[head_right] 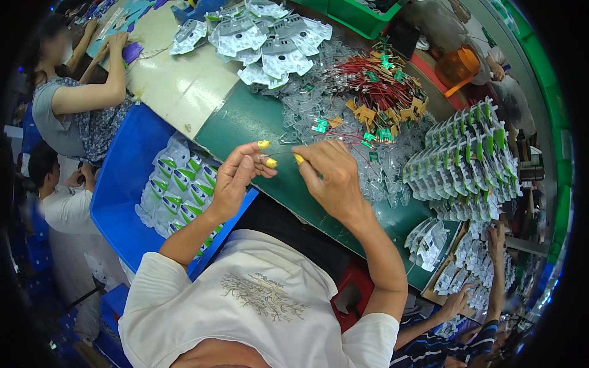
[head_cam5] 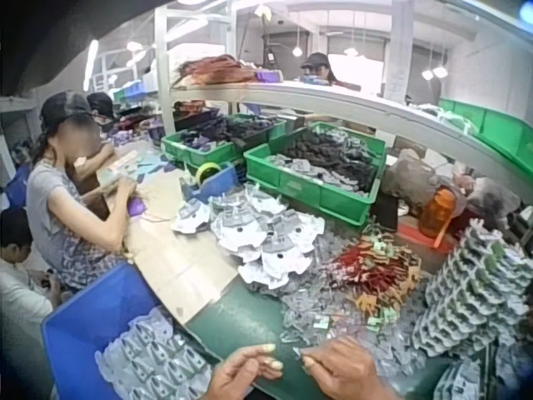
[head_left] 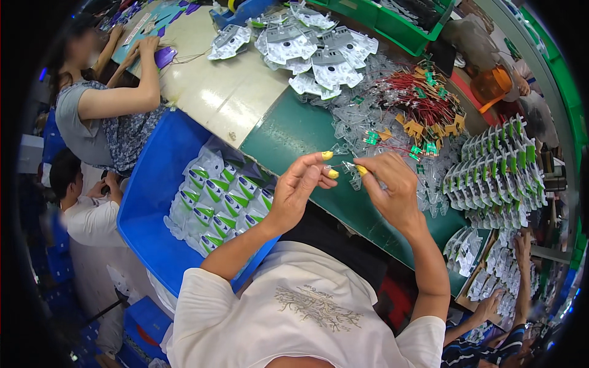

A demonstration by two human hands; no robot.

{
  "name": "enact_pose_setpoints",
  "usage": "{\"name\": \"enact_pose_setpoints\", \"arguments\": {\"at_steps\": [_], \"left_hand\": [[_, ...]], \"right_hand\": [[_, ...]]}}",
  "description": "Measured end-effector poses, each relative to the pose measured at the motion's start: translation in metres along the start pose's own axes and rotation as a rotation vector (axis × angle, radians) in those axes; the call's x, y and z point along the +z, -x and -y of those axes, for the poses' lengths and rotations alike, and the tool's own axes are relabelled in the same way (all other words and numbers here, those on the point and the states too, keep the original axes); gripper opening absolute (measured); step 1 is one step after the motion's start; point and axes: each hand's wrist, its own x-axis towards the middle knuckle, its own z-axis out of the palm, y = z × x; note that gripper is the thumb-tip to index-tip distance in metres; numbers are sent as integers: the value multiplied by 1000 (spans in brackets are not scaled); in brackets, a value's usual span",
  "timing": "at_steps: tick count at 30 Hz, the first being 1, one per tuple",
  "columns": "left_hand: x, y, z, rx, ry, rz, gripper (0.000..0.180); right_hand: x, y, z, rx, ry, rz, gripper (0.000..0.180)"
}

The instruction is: Assembling small plastic and electronic components on a factory production line.

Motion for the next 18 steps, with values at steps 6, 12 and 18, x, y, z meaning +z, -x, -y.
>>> {"name": "enact_pose_setpoints", "arguments": {"at_steps": [6,12,18], "left_hand": [[16,1,-7,128,-123,-76,21],[13,-1,-4,212,-304,-55,14],[15,-4,-6,293,-559,13,16]], "right_hand": [[-4,13,11,-88,182,-153,26],[-4,19,22,117,-4,-76,27],[4,17,24,386,-413,19,20]]}}
